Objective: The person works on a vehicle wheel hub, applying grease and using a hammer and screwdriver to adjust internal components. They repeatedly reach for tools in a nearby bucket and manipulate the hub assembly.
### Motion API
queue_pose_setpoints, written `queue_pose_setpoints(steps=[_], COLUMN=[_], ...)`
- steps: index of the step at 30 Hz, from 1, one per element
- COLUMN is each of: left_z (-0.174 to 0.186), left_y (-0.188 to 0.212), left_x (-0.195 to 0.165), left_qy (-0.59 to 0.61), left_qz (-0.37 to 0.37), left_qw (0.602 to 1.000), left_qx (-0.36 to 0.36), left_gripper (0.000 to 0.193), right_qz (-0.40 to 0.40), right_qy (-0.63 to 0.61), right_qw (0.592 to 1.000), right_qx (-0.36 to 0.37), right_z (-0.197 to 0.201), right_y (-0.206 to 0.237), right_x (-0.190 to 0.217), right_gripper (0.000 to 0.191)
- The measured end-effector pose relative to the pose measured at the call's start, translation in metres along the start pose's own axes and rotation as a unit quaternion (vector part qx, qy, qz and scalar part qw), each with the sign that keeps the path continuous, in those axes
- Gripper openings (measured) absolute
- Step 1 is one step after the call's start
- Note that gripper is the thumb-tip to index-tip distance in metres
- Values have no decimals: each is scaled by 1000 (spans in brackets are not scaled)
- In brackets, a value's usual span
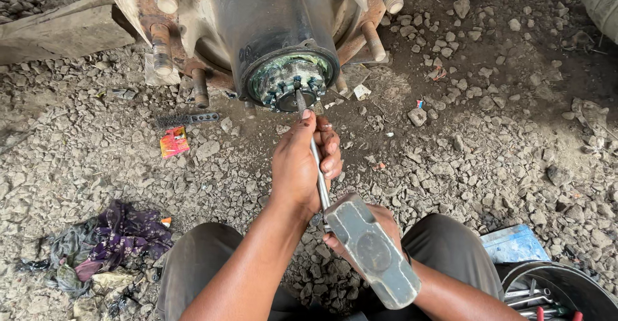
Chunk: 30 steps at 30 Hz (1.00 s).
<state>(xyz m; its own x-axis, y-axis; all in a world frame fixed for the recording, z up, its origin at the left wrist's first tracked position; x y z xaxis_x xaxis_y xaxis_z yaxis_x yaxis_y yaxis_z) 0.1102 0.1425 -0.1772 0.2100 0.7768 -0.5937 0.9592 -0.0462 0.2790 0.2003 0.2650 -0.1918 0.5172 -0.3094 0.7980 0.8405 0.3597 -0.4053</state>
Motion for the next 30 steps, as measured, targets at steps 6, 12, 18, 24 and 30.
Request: queue_pose_setpoints(steps=[6,12,18,24,30], left_z=[-2,4,2,0,1], left_y=[-7,-2,1,0,-2], left_x=[-5,1,0,-4,-2], left_qy=[14,32,13,43,50], left_qz=[-3,30,4,4,16], left_qw=[1000,999,1000,999,999], left_qx=[25,-4,8,28,6], left_gripper=[30,34,32,34,33], right_qz=[-34,0,-26,32,218], right_qy=[-12,-27,-79,-100,18], right_qw=[999,1000,996,994,976], right_qx=[13,-2,11,30,3], right_z=[-3,-2,0,11,38], right_y=[-10,-11,-5,-6,0], right_x=[-3,7,5,7,52], right_gripper=[31,28,33,30,29])
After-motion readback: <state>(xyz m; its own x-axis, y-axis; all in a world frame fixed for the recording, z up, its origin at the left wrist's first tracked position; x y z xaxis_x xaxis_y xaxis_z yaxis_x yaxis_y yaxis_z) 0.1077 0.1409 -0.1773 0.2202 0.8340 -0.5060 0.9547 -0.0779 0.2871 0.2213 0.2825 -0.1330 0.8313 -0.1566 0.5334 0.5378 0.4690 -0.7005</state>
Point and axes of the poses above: each hand's wrist, its own y-axis away from the middle knuckle, its own z-axis out of the back of the hand, x = y × z, the point moved 8 cm from there along -y, towards the middle knuckle
